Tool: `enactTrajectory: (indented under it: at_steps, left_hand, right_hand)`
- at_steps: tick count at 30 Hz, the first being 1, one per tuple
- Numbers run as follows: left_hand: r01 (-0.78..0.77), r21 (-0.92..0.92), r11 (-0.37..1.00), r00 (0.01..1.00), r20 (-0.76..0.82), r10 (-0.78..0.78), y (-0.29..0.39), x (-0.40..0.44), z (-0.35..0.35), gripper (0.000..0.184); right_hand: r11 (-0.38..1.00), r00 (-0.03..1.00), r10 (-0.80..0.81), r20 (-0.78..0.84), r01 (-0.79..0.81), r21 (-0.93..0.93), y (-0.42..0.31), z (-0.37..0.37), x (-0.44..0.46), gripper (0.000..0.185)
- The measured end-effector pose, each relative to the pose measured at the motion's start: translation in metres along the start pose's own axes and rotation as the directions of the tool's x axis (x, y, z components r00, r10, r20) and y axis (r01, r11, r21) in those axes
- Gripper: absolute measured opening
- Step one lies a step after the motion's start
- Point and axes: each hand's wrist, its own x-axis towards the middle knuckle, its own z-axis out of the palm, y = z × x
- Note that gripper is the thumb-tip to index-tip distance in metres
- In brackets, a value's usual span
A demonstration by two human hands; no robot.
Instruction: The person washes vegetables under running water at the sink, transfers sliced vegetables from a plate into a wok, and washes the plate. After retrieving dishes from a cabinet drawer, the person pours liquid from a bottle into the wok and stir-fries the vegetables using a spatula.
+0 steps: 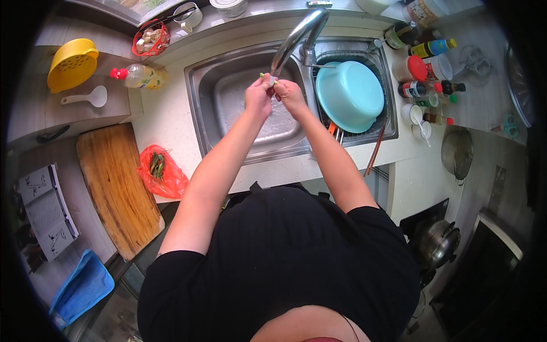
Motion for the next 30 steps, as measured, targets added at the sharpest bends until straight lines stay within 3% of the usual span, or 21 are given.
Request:
enactTrajectory:
  at_steps: [1,4,5,7,9,12,13,16,17,20,23,26,27,28,30]
  left_hand:
    - [-0.001,-0.097,0.995,0.997,0.078,0.009,-0.005,0.001,-0.005,0.018]
    - [-0.176,-0.395,0.902,0.959,-0.275,0.067,-0.003,-0.008,0.019,0.021]
    - [-0.182,-0.338,0.923,0.953,-0.291,0.082,0.005,-0.013,0.022,0.022]
    - [-0.119,-0.042,0.992,0.986,-0.124,0.113,0.012,-0.008,0.008,0.023]
    - [-0.050,0.233,0.971,0.998,-0.017,0.055,0.021,-0.008,0.001,0.022]
    - [0.036,0.480,0.877,0.998,0.032,-0.059,0.027,-0.007,0.002,0.023]
    - [0.012,0.524,0.851,0.993,0.091,-0.070,0.025,-0.004,0.000,0.023]
    - [0.098,0.530,0.842,0.983,0.080,-0.164,0.031,-0.012,0.015,0.020]
    - [0.108,0.495,0.862,0.979,0.098,-0.179,0.029,-0.010,0.012,0.017]
    - [0.082,0.612,0.787,0.989,0.051,-0.142,0.032,-0.003,0.001,0.014]
    - [0.020,0.783,0.622,1.000,-0.003,-0.029,0.034,0.000,0.001,0.016]
    - [-0.222,0.962,0.160,0.965,0.192,0.181,0.041,-0.007,0.012,0.016]
    - [-0.170,0.982,0.084,0.967,0.149,0.207,0.042,-0.006,0.010,0.017]
    - [-0.158,0.987,0.008,0.973,0.155,0.169,0.039,-0.004,-0.001,0.018]
    - [-0.220,0.959,-0.179,0.964,0.242,0.111,0.036,-0.004,-0.018,0.022]
  right_hand:
    - [0.983,1.000,0.003,-0.021,0.001,0.182,0.006,0.005,0.000,0.033]
    - [0.719,0.931,0.319,-0.178,-0.116,0.685,0.015,0.011,0.006,0.032]
    - [0.714,0.926,0.345,-0.156,-0.150,0.684,0.012,0.009,0.006,0.031]
    - [0.699,0.913,0.392,-0.112,-0.217,0.681,-0.004,-0.001,0.006,0.029]
    - [0.717,0.924,0.379,-0.047,-0.261,0.647,-0.006,-0.005,0.004,0.028]
    - [0.853,0.933,0.361,-0.013,-0.325,0.408,-0.011,-0.007,0.009,0.032]
    - [0.829,0.916,0.402,0.003,-0.365,0.424,-0.012,-0.007,0.008,0.032]
    - [0.739,0.962,0.218,0.165,-0.273,0.616,0.008,-0.007,0.015,0.027]
    - [0.728,0.957,0.235,0.170,-0.289,0.622,0.001,-0.005,0.013,0.026]
    - [0.973,0.981,0.196,0.013,-0.196,0.124,-0.020,-0.005,0.011,0.028]
    - [0.917,1.000,0.000,0.029,0.011,-0.398,0.029,-0.036,0.033,0.035]
    - [0.810,0.964,0.173,-0.203,-0.256,-0.527,0.018,-0.059,0.018,0.049]
    - [0.893,0.921,0.098,-0.378,-0.249,-0.374,0.034,-0.063,0.022,0.059]
    - [0.954,0.821,0.158,-0.549,-0.271,-0.131,0.046,-0.071,0.026,0.059]
    - [0.940,0.710,0.315,-0.630,-0.327,0.101,0.026,-0.097,0.044,0.048]
